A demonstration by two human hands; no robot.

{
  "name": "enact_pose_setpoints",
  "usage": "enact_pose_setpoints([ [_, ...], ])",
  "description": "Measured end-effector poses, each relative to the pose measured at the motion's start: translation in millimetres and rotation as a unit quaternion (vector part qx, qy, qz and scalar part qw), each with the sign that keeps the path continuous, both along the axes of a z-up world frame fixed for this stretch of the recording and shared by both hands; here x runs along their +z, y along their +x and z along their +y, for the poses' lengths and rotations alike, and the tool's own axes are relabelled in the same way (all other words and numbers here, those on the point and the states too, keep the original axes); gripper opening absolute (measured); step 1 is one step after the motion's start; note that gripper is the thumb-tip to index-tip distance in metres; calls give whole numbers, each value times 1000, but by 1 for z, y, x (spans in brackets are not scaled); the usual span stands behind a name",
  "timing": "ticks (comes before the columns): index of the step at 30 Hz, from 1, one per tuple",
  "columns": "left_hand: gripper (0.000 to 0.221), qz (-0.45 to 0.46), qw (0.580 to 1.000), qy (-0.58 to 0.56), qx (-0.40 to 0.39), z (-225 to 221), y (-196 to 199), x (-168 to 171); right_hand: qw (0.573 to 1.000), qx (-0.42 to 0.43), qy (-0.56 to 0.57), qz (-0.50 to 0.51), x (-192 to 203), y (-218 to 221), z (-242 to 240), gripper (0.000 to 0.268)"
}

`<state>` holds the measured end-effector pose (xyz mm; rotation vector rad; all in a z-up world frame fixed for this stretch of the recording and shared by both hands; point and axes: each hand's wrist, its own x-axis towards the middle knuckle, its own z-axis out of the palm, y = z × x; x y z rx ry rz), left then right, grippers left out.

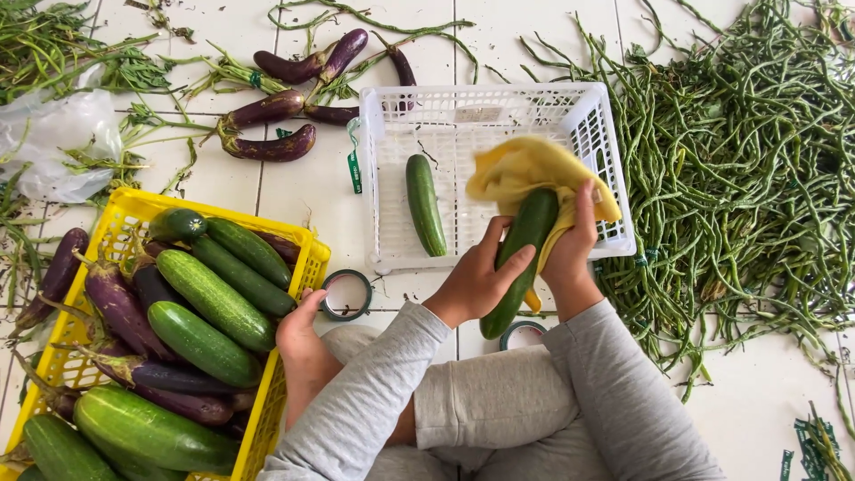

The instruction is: Cleaning harvested cucumbers by wiping them with a cloth and transferring them from a bulk bin to a sorting crate.

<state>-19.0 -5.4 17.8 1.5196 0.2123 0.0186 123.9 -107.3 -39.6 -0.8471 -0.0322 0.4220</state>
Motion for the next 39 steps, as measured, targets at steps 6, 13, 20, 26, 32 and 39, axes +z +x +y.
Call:
enact_pose_setpoints([
  [6,37,19,993,-115,-12,19,0,1,996,57,-38,-49,38,0,5,43],
  [13,47,59,997,35,-31,21,-2,9,954,-123,-196,-191,33,-14,7,25],
  [20,44,56,997,-37,-25,20,-1,0,994,-34,-42,-98,54,-21,15,21],
  [26,40,46,990,-133,-16,17,0,-12,999,8,-45,-2,23,-7,6,33],
  [32,64,-5,962,-101,254,28,10,-27,732,233,-509,-388,-55,-38,0,50],
  [39,42,-113,833,43,540,65,2,9,891,370,-248,-90,36,-91,26,76],
])
